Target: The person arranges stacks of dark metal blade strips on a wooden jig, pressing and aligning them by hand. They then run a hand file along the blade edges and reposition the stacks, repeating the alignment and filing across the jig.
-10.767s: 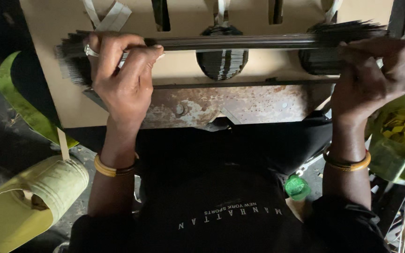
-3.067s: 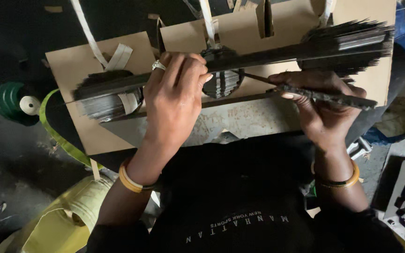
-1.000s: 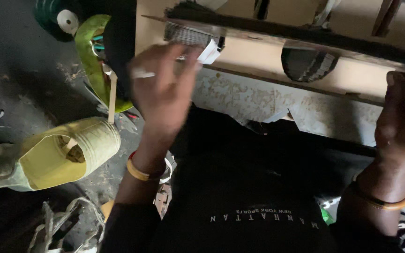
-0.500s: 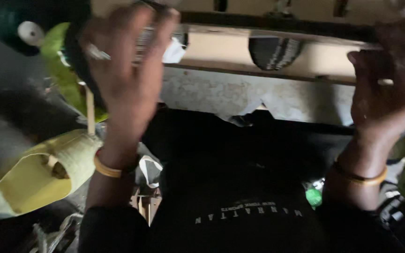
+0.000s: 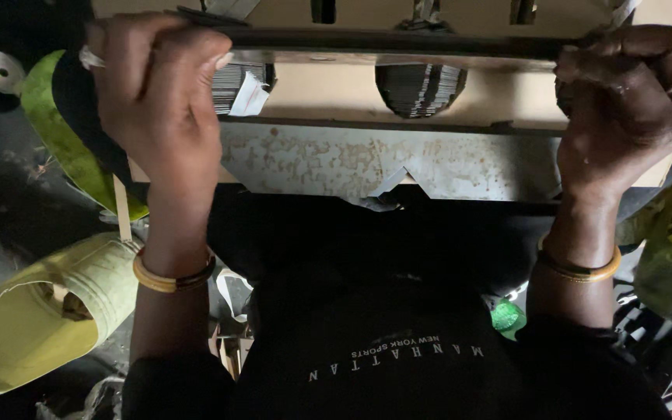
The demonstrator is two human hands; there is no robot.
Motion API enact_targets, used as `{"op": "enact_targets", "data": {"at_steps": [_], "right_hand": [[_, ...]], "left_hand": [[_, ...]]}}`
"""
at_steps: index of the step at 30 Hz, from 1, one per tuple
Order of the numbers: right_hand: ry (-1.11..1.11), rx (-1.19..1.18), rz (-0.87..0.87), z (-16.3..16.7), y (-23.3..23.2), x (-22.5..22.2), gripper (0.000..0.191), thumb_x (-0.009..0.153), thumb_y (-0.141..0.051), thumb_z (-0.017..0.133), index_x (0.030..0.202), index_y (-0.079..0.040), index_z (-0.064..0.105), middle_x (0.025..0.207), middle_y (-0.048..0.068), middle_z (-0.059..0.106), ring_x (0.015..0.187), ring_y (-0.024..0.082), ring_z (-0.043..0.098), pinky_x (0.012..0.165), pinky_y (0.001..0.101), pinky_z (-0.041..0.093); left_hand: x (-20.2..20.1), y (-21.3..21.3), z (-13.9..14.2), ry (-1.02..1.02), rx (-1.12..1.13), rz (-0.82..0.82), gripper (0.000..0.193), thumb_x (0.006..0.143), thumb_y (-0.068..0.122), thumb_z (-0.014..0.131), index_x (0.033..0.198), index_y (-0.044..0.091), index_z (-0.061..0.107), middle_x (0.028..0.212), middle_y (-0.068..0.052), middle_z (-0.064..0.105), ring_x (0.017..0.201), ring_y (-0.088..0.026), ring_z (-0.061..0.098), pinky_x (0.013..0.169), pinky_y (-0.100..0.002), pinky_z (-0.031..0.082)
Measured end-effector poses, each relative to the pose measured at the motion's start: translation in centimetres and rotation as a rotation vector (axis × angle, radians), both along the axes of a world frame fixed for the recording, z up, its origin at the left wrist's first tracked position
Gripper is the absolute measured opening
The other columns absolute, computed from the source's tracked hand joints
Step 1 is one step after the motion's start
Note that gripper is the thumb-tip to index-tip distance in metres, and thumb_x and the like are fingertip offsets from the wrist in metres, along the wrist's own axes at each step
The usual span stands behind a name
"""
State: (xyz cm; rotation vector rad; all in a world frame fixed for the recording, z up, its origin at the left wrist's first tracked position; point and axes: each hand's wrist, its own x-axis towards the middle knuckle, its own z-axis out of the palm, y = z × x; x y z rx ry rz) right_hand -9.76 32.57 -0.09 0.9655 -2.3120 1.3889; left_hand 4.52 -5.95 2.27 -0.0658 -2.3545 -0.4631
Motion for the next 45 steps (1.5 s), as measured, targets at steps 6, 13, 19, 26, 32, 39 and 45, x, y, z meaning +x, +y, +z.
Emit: {"op": "enact_targets", "data": {"at_steps": [6,13,19,26,32,39,45], "right_hand": [[-0.037,0.018,0.017,-0.1,0.6,-0.6,0.014,0.105,0.024,0.073,0.101,0.011,0.073,0.111,0.012,0.062,0.079,0.015,0.064,0.065,0.0254,0.056],[-0.058,-0.007,0.055,-0.5,1.1,-0.7,0.015,0.103,0.024,0.068,0.101,0.009,0.069,0.113,0.011,0.059,0.079,0.013,0.063,0.062,0.0244,0.057],[-0.009,0.051,-0.022,0.1,0.6,-0.5,0.016,0.098,0.024,0.067,0.099,0.008,0.068,0.113,0.01,0.06,0.085,0.016,0.062,0.066,0.0252,0.057],[0.236,0.25,-0.112,0.8,0.4,-0.4,0.022,0.092,0.022,0.076,0.098,0.002,0.071,0.111,0.01,0.061,0.093,0.023,0.064,0.075,0.0309,0.054],[-0.03,-0.032,-0.232,-0.4,0.2,-0.1,0.017,0.09,0.01,0.076,0.09,-0.005,0.068,0.103,0.004,0.061,0.084,0.021,0.059,0.076,0.0351,0.053],[0.653,0.542,-0.131,1.4,0.6,0.0,0.017,0.092,-0.002,0.09,0.097,-0.007,0.075,0.115,0.006,0.068,0.111,0.026,0.063,0.09,0.0458,0.051],[0.161,0.69,-0.02,3.4,-1.7,6.1,0.069,0.1,-0.041,0.082,0.154,-0.004,0.061,0.148,0.015,0.056,0.12,0.028,0.062,0.093,0.0374,0.057]], "left_hand": [[-0.8,0.8,-0.9,0.011,-0.029,0.025,0.012,0.098,0.007,0.08,0.108,0.01,0.073,0.108,-0.001,0.061,0.103,-0.02,0.059,0.081,-0.034,0.053],[-1.2,1.3,-1.2,0.058,-0.116,0.058,0.009,0.098,0.009,0.08,0.105,0.011,0.074,0.104,-0.001,0.06,0.101,-0.021,0.059,0.082,-0.036,0.053],[-0.6,1.8,-1.0,-0.008,-0.161,0.1,0.007,0.097,0.008,0.072,0.104,0.011,0.074,0.106,-0.002,0.06,0.102,-0.023,0.059,0.083,-0.038,0.051],[-0.8,1.9,-0.7,0.006,-0.297,0.091,0.006,0.097,0.007,0.074,0.102,0.009,0.076,0.101,-0.005,0.062,0.097,-0.023,0.061,0.081,-0.039,0.052],[-0.7,2.0,-0.4,-0.019,-0.382,0.091,0.005,0.096,0.005,0.077,0.101,0.006,0.076,0.1,-0.007,0.064,0.095,-0.025,0.062,0.086,-0.043,0.058],[0.2,2.9,-0.8,-0.075,-0.33,0.16,0.015,0.099,0.006,0.076,0.113,0.009,0.079,0.109,-0.006,0.067,0.102,-0.026,0.065,0.092,-0.044,0.057],[1.4,9.1,-1.2,-0.342,-0.162,-0.111,0.075,0.087,0.06,0.077,0.143,0.012,0.062,0.138,-0.013,0.056,0.111,-0.035,0.06,0.104,-0.061,0.036]]}}
